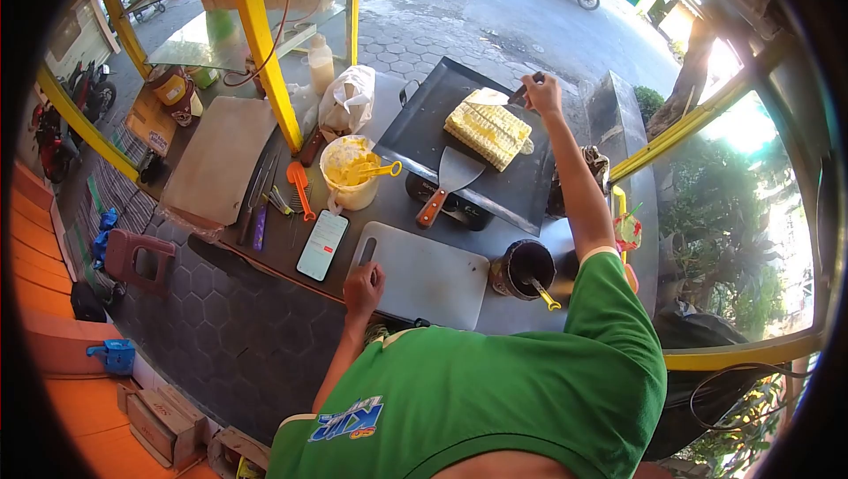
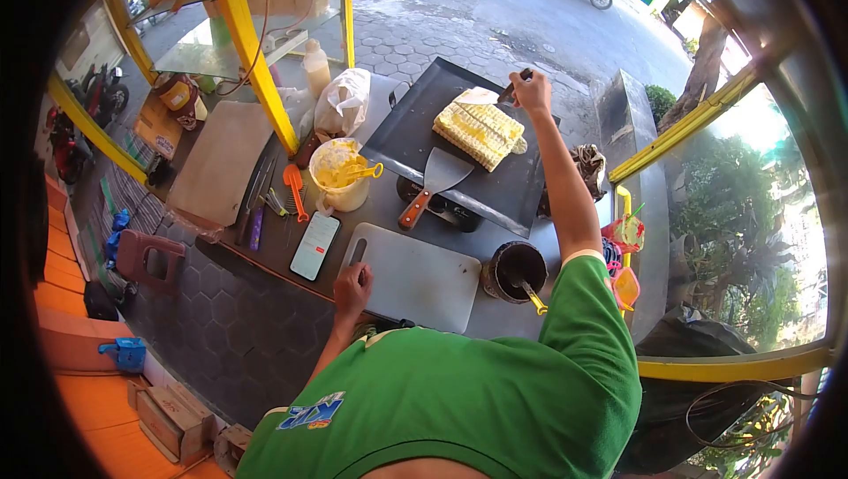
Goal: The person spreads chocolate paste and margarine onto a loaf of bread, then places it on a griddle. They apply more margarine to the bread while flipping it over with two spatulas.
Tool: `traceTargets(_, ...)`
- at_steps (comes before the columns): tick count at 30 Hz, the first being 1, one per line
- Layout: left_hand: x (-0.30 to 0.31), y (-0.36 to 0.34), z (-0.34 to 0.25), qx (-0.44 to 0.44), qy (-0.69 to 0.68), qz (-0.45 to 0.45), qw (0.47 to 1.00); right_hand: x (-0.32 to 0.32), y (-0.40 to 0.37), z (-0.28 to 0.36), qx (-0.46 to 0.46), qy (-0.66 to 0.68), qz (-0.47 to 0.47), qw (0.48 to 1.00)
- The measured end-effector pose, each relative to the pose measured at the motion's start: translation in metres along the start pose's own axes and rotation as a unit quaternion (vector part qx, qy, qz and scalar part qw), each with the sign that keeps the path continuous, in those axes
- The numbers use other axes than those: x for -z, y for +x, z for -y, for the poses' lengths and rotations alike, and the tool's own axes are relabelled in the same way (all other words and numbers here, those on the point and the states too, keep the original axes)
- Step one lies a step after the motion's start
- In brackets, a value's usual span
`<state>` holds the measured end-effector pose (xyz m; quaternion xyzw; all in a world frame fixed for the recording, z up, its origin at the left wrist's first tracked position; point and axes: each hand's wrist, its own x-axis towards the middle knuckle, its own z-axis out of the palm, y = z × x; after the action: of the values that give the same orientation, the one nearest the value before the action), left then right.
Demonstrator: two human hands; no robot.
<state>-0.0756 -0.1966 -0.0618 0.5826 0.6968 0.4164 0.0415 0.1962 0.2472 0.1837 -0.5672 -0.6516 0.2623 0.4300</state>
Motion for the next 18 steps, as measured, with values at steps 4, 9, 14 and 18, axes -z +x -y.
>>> traceTargets(4, 0.001, -0.001, 0.000, 0.011, -0.001, 0.009, 1.000, 0.027, -0.008, -0.001, 0.009, -0.047, 0.012, 0.999)
traceTargets(9, 0.001, -0.001, 0.001, 0.013, -0.002, 0.015, 1.000, 0.076, -0.040, -0.029, -0.009, -0.042, -0.024, 0.999)
traceTargets(14, 0.002, 0.001, -0.002, 0.025, -0.010, 0.033, 0.999, 0.117, -0.067, -0.048, -0.019, -0.031, -0.062, 0.997)
traceTargets(18, 0.003, 0.001, -0.005, 0.025, -0.021, 0.028, 0.999, 0.130, -0.089, -0.046, -0.017, -0.029, -0.090, 0.995)
